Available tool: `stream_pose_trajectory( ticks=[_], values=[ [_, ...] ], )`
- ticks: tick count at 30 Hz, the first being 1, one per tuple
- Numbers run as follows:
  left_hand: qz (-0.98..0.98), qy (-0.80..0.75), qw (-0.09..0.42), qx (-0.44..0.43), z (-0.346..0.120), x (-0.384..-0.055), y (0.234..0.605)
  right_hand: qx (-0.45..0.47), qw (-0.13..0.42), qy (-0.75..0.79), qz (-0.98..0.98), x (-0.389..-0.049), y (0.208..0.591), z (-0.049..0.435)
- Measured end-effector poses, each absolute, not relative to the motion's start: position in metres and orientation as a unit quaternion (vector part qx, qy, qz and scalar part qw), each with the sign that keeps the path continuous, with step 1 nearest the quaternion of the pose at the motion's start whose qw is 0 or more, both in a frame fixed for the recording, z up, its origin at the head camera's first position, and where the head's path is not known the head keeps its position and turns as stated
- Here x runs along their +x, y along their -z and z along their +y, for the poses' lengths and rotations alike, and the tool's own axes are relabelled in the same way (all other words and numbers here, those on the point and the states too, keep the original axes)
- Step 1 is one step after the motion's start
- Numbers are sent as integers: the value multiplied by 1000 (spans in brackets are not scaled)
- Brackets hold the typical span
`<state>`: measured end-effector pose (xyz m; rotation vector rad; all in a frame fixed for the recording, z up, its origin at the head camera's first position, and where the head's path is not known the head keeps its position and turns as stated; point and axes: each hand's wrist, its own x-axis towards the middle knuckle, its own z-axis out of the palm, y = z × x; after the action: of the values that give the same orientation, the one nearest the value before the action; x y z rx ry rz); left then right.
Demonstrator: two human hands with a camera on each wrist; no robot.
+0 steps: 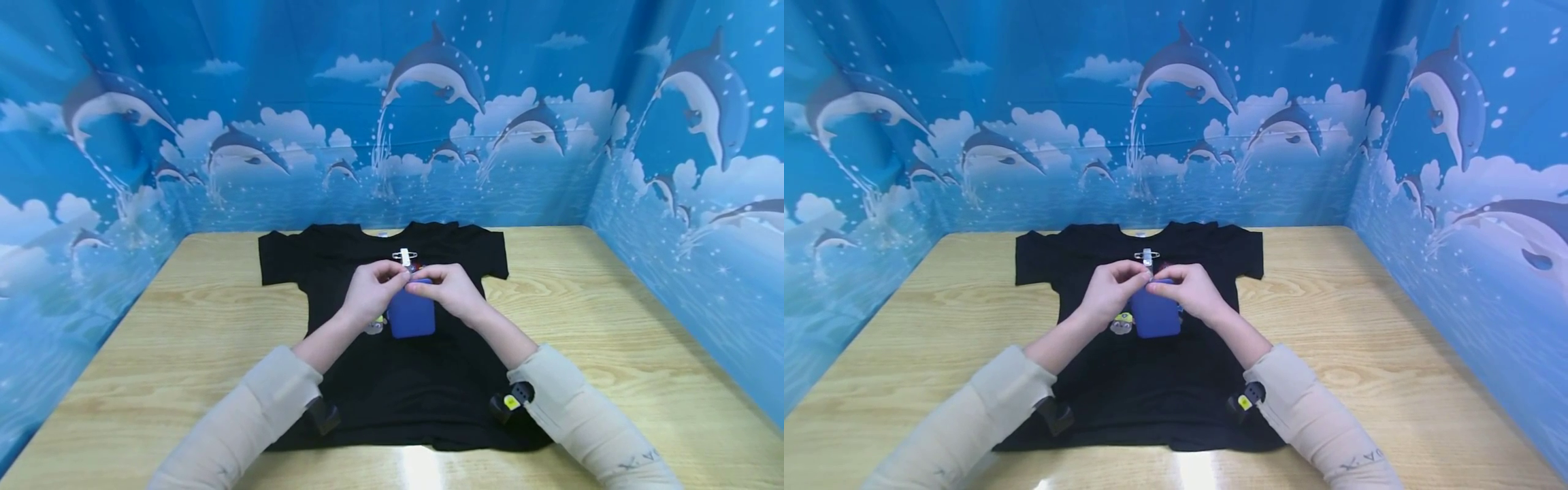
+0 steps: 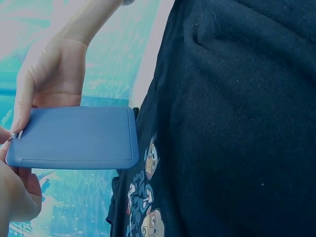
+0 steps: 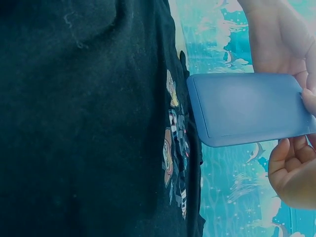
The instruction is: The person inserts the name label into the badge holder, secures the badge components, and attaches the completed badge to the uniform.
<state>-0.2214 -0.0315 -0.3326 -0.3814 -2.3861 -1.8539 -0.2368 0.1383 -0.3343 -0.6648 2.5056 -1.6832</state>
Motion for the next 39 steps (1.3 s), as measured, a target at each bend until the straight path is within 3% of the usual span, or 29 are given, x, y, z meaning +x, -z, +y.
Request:
stream_pose_trajectory(
  ticks=[19, 29, 39],
  values=[
    [-754, 649, 8, -97, -36, -221, 335, -223, 48, 537, 812, -237, 334, 142],
    [-737, 654, -46, -167, -41, -220, 336, -252, 82, 536, 802, -239, 336, 146],
    [-714, 668, -103, -180, -44, -222, 337, -258, 101, 528, 803, -238, 335, 149]
  ],
)
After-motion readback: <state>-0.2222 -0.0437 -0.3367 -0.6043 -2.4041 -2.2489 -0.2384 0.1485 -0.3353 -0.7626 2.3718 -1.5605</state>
